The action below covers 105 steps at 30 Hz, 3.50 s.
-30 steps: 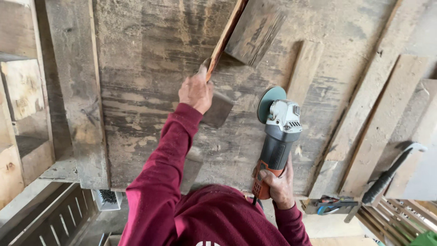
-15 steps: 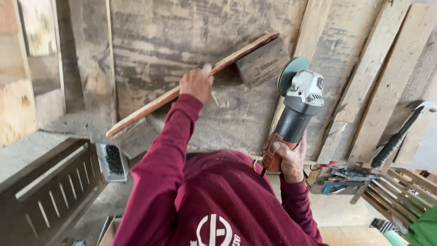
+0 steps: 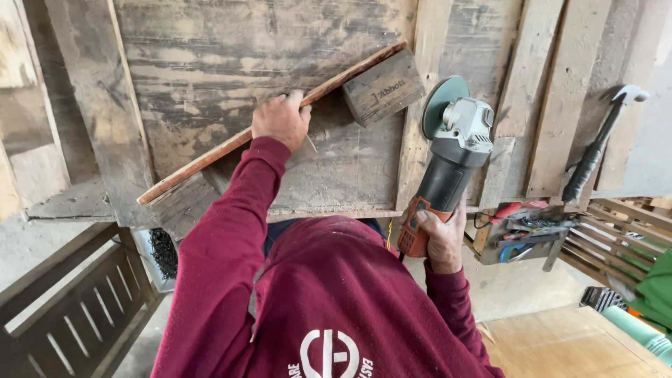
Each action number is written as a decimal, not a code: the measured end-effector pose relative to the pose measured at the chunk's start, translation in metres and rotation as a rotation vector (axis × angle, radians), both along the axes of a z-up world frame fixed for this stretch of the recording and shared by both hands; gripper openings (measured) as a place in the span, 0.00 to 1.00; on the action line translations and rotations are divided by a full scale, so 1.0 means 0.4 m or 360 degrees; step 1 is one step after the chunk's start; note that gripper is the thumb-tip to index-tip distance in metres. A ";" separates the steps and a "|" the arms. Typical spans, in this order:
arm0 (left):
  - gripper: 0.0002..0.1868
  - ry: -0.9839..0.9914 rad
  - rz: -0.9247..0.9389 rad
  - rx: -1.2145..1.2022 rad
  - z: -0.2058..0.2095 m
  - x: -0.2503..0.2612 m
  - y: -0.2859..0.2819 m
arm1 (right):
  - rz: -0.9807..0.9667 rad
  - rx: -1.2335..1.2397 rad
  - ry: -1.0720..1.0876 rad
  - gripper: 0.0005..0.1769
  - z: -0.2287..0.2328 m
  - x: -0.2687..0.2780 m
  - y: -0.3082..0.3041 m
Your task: The person uses an angle grinder with a sanding disc to smooth the surface of a wooden pallet. They hold the tool with both hands and move it across the wood, occasionally repositioning the pallet to access different areas.
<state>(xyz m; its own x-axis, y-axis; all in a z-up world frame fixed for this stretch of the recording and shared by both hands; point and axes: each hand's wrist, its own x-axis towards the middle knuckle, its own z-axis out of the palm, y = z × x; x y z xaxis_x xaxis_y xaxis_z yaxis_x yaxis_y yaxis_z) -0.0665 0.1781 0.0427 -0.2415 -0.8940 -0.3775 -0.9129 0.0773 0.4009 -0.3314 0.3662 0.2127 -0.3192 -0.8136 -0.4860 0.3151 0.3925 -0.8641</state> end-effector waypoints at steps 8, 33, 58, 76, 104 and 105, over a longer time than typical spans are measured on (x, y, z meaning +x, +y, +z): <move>0.32 0.0183 -0.0024 -0.0470 0.027 -0.008 0.008 | -0.0016 -0.0023 0.0203 0.40 0.026 0.025 0.050; 0.21 0.1118 -0.0979 -0.0911 0.347 -0.265 0.475 | -0.0136 -0.0379 -0.0198 0.22 -0.102 -0.005 0.071; 0.21 0.2530 0.1599 0.1357 0.223 -0.536 0.393 | 0.1009 0.0176 0.0316 0.57 -0.058 -0.167 -0.030; 0.23 0.2506 0.1577 0.1686 0.247 -0.480 0.292 | 0.1198 0.0496 0.0486 0.61 0.023 -0.140 -0.111; 0.22 0.2822 0.1772 0.1628 0.251 -0.477 0.268 | 0.1542 0.0390 0.0747 0.60 0.028 -0.162 -0.176; 0.23 0.2833 0.1797 0.1589 0.248 -0.475 0.262 | 0.1585 0.0393 0.0775 0.61 0.028 -0.160 -0.185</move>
